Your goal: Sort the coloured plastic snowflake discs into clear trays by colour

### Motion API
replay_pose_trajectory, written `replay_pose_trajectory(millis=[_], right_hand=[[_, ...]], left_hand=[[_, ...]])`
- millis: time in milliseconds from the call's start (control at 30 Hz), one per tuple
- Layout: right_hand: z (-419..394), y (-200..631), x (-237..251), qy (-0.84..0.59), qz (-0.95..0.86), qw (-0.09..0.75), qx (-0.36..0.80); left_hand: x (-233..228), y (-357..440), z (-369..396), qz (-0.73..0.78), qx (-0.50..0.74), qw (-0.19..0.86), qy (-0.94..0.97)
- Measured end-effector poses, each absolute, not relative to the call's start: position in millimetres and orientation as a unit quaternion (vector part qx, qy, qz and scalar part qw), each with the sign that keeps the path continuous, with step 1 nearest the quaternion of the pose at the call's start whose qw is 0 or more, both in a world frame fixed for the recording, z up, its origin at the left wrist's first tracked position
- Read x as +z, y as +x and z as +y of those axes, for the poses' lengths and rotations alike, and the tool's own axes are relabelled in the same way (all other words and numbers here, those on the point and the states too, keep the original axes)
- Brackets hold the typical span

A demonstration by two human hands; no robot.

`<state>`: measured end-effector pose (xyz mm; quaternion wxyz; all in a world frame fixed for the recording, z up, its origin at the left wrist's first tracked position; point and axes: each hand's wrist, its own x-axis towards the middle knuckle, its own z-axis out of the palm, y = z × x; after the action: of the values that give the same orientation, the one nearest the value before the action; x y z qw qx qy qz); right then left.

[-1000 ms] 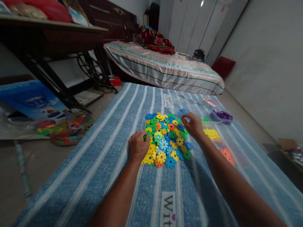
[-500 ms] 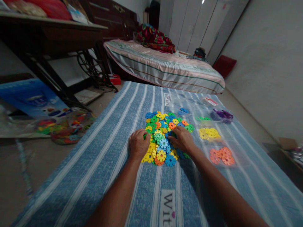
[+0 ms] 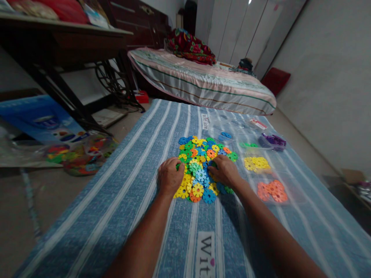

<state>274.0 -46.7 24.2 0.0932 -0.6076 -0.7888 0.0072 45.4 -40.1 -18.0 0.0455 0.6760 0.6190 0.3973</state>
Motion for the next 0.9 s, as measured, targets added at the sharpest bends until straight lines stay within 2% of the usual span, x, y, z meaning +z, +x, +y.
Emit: replay_pose_trajectory(millis=[200, 400, 667, 733, 833, 900], right_hand=[[-48.5, 274.9, 29.2, -0.587, -0.801, 0.117, 0.005], [-46.5, 279.9, 26.6, -0.611, -0.764, 0.205, -0.002], [-25.3, 288.1, 29.3, -0.602, -0.717, 0.331, 0.123], [-7.4, 295.8, 41.0, -0.618, -0.657, 0.397, 0.17], [17.3, 308.4, 59.5, -0.624, -0.501, 0.551, 0.239], [22.5, 313.1, 65.0, -0.621, -0.456, 0.584, 0.258]], left_hand=[[-14.5, 46.5, -41.4, 0.623, 0.388, 0.051, 0.678], [-11.3, 47.5, -43.3, 0.632, 0.375, 0.058, 0.676], [-10.9, 47.2, -43.4, 0.631, 0.369, 0.06, 0.68], [-12.2, 47.1, -42.7, 0.63, 0.373, 0.054, 0.679], [-14.2, 46.9, -41.6, 0.628, 0.379, 0.046, 0.678], [-15.0, 47.0, -41.2, 0.628, 0.379, 0.045, 0.678]])
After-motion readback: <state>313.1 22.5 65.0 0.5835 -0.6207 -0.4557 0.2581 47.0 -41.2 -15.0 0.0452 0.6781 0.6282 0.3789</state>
